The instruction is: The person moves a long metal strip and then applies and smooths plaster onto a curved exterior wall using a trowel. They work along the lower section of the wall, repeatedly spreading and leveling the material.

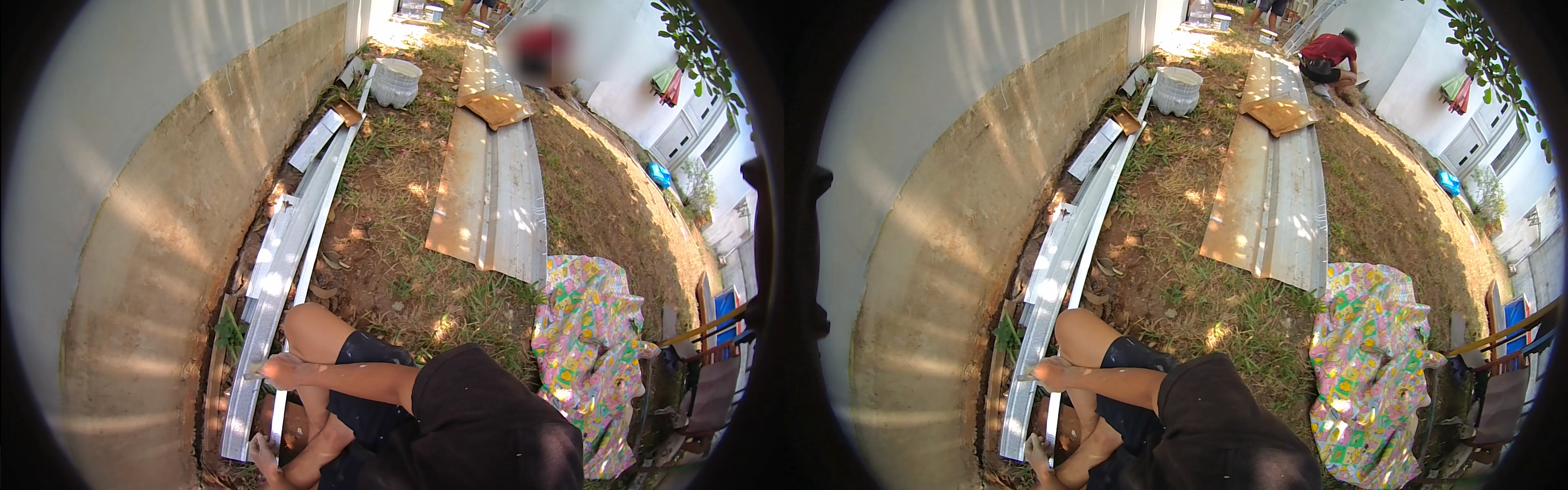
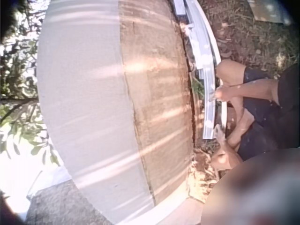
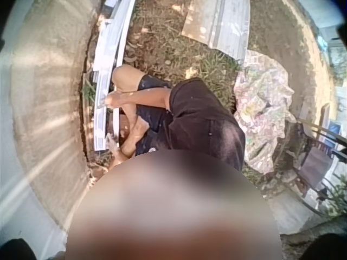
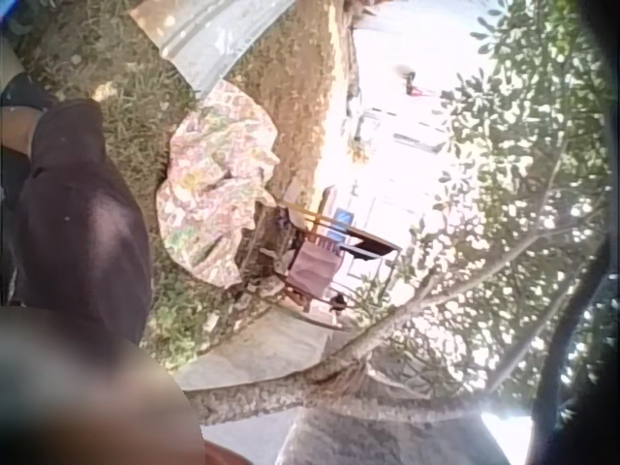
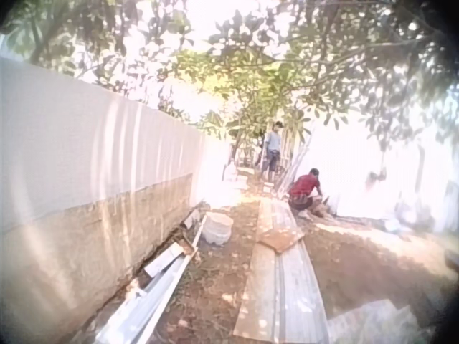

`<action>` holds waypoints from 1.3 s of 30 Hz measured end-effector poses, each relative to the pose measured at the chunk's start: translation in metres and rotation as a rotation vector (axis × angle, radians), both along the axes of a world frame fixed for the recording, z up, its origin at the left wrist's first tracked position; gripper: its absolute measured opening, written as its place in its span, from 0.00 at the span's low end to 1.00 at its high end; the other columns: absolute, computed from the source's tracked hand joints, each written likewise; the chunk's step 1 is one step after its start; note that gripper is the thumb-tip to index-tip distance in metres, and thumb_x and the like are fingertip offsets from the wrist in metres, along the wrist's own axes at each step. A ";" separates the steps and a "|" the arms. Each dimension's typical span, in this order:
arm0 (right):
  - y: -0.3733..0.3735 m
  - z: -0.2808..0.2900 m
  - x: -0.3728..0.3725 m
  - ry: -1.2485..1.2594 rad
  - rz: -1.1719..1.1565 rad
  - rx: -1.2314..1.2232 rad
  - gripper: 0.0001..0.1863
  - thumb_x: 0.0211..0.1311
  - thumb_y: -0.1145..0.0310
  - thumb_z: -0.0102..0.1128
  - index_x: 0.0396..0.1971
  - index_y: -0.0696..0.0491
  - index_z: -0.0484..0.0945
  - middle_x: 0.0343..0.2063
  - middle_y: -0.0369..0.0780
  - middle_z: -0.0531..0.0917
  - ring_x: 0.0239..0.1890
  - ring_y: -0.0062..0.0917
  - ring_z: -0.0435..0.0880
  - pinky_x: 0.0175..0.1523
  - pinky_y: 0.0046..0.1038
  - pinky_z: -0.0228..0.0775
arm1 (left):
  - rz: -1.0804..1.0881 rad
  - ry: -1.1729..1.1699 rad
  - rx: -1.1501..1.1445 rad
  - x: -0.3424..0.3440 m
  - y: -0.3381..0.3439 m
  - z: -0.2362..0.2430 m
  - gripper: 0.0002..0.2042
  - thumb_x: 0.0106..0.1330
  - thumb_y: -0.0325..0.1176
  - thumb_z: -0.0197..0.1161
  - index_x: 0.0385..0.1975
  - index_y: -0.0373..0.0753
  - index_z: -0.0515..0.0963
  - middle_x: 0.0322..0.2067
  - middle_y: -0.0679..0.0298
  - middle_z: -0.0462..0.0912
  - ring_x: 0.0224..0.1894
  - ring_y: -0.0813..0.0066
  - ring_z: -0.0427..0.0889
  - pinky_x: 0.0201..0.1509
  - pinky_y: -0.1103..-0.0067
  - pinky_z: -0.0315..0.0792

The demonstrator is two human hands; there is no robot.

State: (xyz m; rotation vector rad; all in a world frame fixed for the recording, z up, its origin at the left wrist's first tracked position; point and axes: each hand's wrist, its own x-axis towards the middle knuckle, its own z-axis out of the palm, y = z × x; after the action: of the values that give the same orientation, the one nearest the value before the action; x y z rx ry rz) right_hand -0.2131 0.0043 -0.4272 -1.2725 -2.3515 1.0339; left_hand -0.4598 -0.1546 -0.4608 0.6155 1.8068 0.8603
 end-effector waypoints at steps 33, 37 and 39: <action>-0.005 0.017 0.005 -0.003 -0.030 0.025 0.14 0.48 0.73 0.59 0.38 0.52 0.74 0.24 0.47 0.79 0.30 0.43 0.79 0.32 0.40 0.70 | -0.077 0.080 0.050 0.011 0.000 0.014 0.15 0.65 0.44 0.55 0.31 0.36 0.72 0.17 0.67 0.72 0.16 0.82 0.68 0.17 0.85 0.61; -0.005 0.013 0.005 0.025 -0.029 0.054 0.15 0.48 0.72 0.59 0.39 0.53 0.74 0.25 0.48 0.79 0.31 0.44 0.80 0.34 0.41 0.71 | -0.075 0.082 0.034 0.012 0.000 0.017 0.14 0.65 0.42 0.56 0.34 0.36 0.72 0.19 0.68 0.72 0.18 0.83 0.69 0.18 0.86 0.62; -0.005 0.009 0.004 0.023 -0.029 0.037 0.15 0.49 0.72 0.59 0.40 0.52 0.73 0.26 0.48 0.79 0.32 0.44 0.80 0.35 0.41 0.71 | -0.090 0.114 0.045 0.011 0.000 0.016 0.14 0.65 0.43 0.56 0.34 0.35 0.73 0.19 0.68 0.72 0.18 0.83 0.69 0.18 0.86 0.62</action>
State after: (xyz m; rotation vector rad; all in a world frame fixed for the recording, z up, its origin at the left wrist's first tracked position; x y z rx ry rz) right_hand -0.2093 -0.0006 -0.4180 -1.2710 -2.3170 0.9870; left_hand -0.4484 -0.1547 -0.4446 0.7831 1.8502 0.8212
